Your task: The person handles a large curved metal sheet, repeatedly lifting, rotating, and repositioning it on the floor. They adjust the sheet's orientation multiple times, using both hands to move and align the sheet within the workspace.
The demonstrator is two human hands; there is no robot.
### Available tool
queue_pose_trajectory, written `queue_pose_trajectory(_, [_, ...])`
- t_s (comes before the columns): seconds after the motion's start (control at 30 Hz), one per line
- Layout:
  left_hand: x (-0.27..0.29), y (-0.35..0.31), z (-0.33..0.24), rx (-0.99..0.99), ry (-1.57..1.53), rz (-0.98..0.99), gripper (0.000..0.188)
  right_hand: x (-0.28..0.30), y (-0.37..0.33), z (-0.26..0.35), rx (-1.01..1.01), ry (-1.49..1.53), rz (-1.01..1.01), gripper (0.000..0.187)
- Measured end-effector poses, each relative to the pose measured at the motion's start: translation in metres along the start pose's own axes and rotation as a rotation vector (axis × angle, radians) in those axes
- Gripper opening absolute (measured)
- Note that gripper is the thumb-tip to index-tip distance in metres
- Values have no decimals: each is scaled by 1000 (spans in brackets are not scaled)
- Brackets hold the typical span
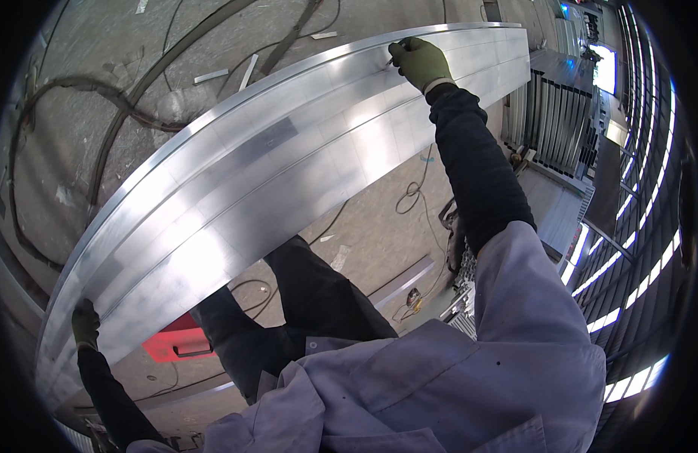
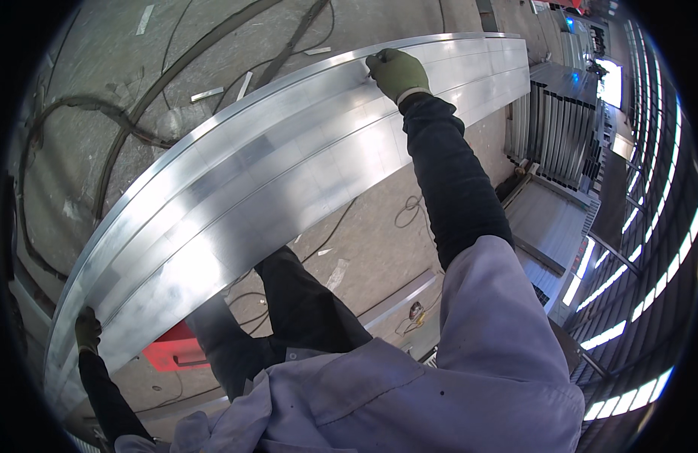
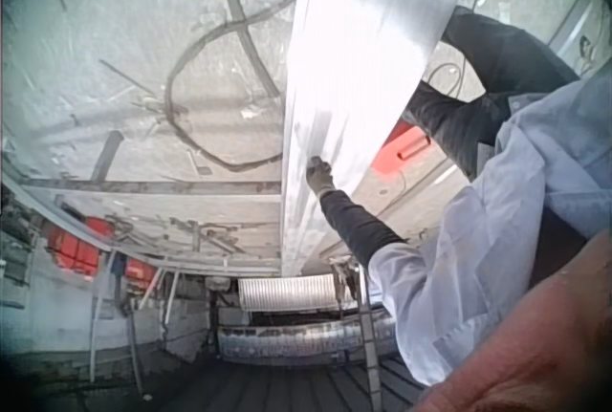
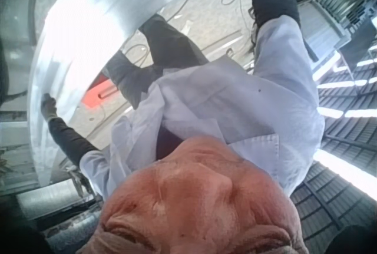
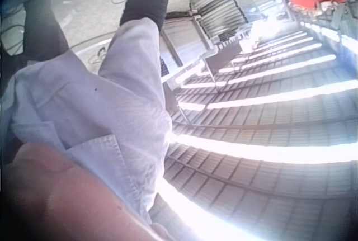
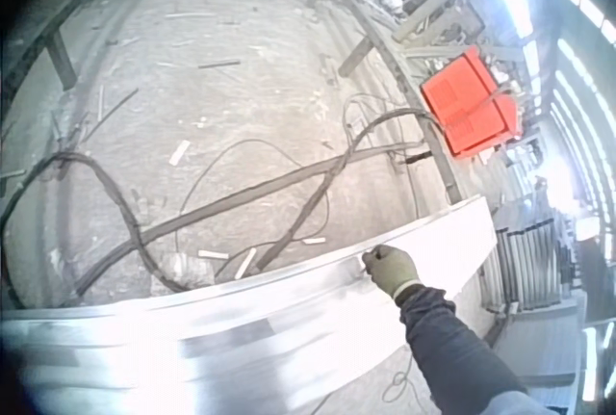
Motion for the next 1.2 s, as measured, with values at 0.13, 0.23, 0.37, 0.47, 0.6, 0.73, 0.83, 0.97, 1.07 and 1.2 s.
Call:
queue_pose_trajectory(0.13, [3,5,1,-37,12,-33,37,5,6,-12,12,-40,-62,40])
queue_pose_trajectory(0.23, [-7,-2,-7,-94,136,-93,38,16,10,-22,-19,-89,-83,40])
queue_pose_trajectory(0.37, [-7,-3,-10,-133,156,-102,37,27,22,-36,-45,-127,-144,42])
queue_pose_trajectory(0.47, [4,5,-6,-176,100,-102,35,33,30,-51,-81,-163,-183,43])
queue_pose_trajectory(0.6, [10,14,0,-214,71,-62,30,45,26,-52,-91,-257,-247,43])
queue_pose_trajectory(0.73, [5,16,0,-194,35,-65,30,53,21,-53,-82,-272,-329,44])
queue_pose_trajectory(0.83, [3,12,1,-155,94,-111,34,55,22,-55,-97,-284,-328,45])
queue_pose_trajectory(0.97, [4,7,-1,-165,79,-79,38,54,19,-56,-99,-272,-366,44])
queue_pose_trajectory(1.07, [6,5,-3,-172,111,-93,39,52,17,-57,-107,-238,-366,42])
queue_pose_trajectory(1.2, [-11,10,-3,-145,154,-120,39,54,8,-49,-89,-224,-364,41])
Point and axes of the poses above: each hand's wrist, its own y-axis towards the middle knuckle, its own x-axis out of the back of the hand, z = x × y, the point moved 8 cm from there along y, towards the middle knuckle, and after that the axes turned 1 degree about y, right-handed, at the moved point
